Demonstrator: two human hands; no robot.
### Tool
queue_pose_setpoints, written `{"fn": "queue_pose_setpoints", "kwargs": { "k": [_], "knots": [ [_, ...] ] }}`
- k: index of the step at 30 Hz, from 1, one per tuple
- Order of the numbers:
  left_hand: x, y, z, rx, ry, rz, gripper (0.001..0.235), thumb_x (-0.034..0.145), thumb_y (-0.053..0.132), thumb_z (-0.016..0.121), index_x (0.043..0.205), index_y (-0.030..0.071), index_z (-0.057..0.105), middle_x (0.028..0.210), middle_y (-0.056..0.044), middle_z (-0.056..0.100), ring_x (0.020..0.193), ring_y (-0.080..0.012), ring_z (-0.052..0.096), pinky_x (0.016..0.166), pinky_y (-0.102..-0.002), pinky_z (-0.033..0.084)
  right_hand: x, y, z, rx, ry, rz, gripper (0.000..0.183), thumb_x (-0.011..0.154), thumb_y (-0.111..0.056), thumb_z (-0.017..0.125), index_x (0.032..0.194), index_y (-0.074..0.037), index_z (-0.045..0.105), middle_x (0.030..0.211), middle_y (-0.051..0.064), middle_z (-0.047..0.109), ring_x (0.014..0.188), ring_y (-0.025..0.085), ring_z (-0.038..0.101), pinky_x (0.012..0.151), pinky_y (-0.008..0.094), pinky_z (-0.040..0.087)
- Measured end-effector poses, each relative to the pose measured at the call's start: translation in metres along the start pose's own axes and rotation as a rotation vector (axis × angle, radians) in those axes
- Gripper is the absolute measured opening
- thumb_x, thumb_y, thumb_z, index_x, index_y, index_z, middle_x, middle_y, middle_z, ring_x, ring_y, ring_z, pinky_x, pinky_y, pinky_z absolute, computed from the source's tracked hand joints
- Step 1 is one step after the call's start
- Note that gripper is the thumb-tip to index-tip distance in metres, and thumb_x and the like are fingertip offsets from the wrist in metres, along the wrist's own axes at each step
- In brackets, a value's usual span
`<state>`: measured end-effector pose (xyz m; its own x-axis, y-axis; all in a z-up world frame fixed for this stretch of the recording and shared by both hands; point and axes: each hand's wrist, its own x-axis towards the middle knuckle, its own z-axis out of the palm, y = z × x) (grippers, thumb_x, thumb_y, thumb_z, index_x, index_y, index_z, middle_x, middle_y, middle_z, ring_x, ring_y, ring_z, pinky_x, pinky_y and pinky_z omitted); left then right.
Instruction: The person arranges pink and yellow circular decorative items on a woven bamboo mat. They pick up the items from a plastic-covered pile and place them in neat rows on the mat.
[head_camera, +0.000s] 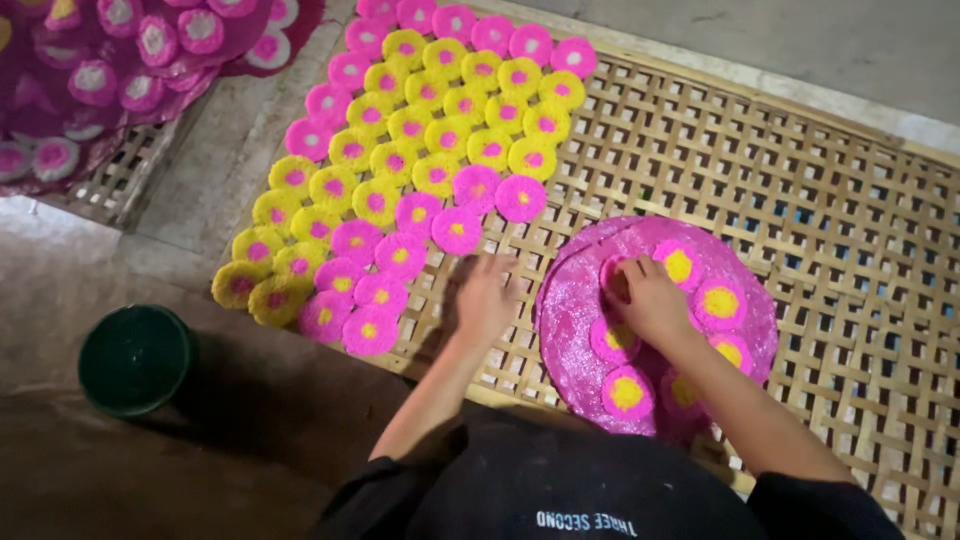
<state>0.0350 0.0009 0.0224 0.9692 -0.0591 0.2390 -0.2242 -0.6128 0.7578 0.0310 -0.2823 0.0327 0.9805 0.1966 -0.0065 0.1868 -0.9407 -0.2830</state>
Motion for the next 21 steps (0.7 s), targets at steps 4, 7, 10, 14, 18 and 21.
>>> {"fn": "queue_pose_setpoints", "kwargs": {
  "k": [4, 7, 10, 14, 18, 21],
  "knots": [
    [-0.007, 0.012, 0.020, -0.052, -0.107, -0.132, 0.025, 0.090, 0.012, 0.068, 0.114, 0.014, 0.067, 0.110, -0.010, 0.066, 0.095, -0.0310, 0.069, 0.080, -0.043, 0.056, 0.002, 0.014, 0.014, -0.083, 0.073, 0.005, 0.040, 0.077, -0.019, 0.077, 0.112, -0.008, 0.063, 0.113, 0.014, 0.066, 0.108, 0.036, 0.065, 0.085, 0.045, 0.056],
    [0.008, -0.011, 0.011, 0.024, 0.074, -0.020, 0.028, 0.086, 0.008, 0.067, 0.114, 0.009, 0.067, 0.110, -0.014, 0.065, 0.098, -0.0356, 0.064, 0.084, -0.045, 0.053, 0.037, 0.039, -0.015, 0.121, -0.196, 0.489, 0.037, 0.093, -0.037, 0.076, 0.116, -0.011, 0.065, 0.107, 0.016, 0.073, 0.100, 0.033, 0.070, 0.085, 0.045, 0.055],
    [0.051, -0.063, -0.012, 0.277, 0.143, 0.014, 0.035, 0.084, 0.006, 0.064, 0.118, 0.001, 0.066, 0.116, -0.018, 0.062, 0.108, -0.0401, 0.057, 0.093, -0.049, 0.049, 0.062, 0.043, -0.044, 0.351, 0.008, 0.309, 0.030, 0.090, -0.024, 0.077, 0.113, -0.006, 0.069, 0.105, 0.020, 0.074, 0.093, 0.030, 0.073, 0.084, 0.042, 0.058],
    [0.100, -0.108, -0.021, 0.665, -0.051, -0.031, 0.037, 0.078, 0.023, 0.071, 0.109, 0.003, 0.069, 0.122, -0.017, 0.059, 0.117, -0.0388, 0.051, 0.093, -0.053, 0.048, 0.103, -0.016, -0.020, 0.589, -0.312, 0.435, 0.037, 0.090, -0.026, 0.076, 0.125, -0.015, 0.069, 0.111, 0.010, 0.075, 0.092, 0.022, 0.070, 0.082, 0.036, 0.058],
    [0.115, -0.121, -0.025, 0.716, -0.188, 0.004, 0.039, 0.073, 0.031, 0.076, 0.103, 0.005, 0.071, 0.121, -0.019, 0.059, 0.117, -0.0400, 0.051, 0.091, -0.054, 0.047, 0.134, -0.068, 0.037, 1.013, -0.529, 0.396, 0.033, 0.093, -0.018, 0.067, 0.125, -0.014, 0.067, 0.109, 0.012, 0.074, 0.089, 0.024, 0.072, 0.079, 0.037, 0.061],
    [0.112, -0.122, -0.030, 0.557, -0.204, -0.035, 0.025, 0.077, 0.026, 0.075, 0.098, 0.012, 0.072, 0.115, -0.013, 0.063, 0.116, -0.0369, 0.054, 0.092, -0.054, 0.046, 0.145, -0.088, 0.080, 0.738, -0.283, 0.026, 0.027, 0.088, -0.011, 0.071, 0.115, -0.007, 0.069, 0.102, 0.017, 0.075, 0.090, 0.029, 0.073, 0.081, 0.039, 0.058]
  ]
}}
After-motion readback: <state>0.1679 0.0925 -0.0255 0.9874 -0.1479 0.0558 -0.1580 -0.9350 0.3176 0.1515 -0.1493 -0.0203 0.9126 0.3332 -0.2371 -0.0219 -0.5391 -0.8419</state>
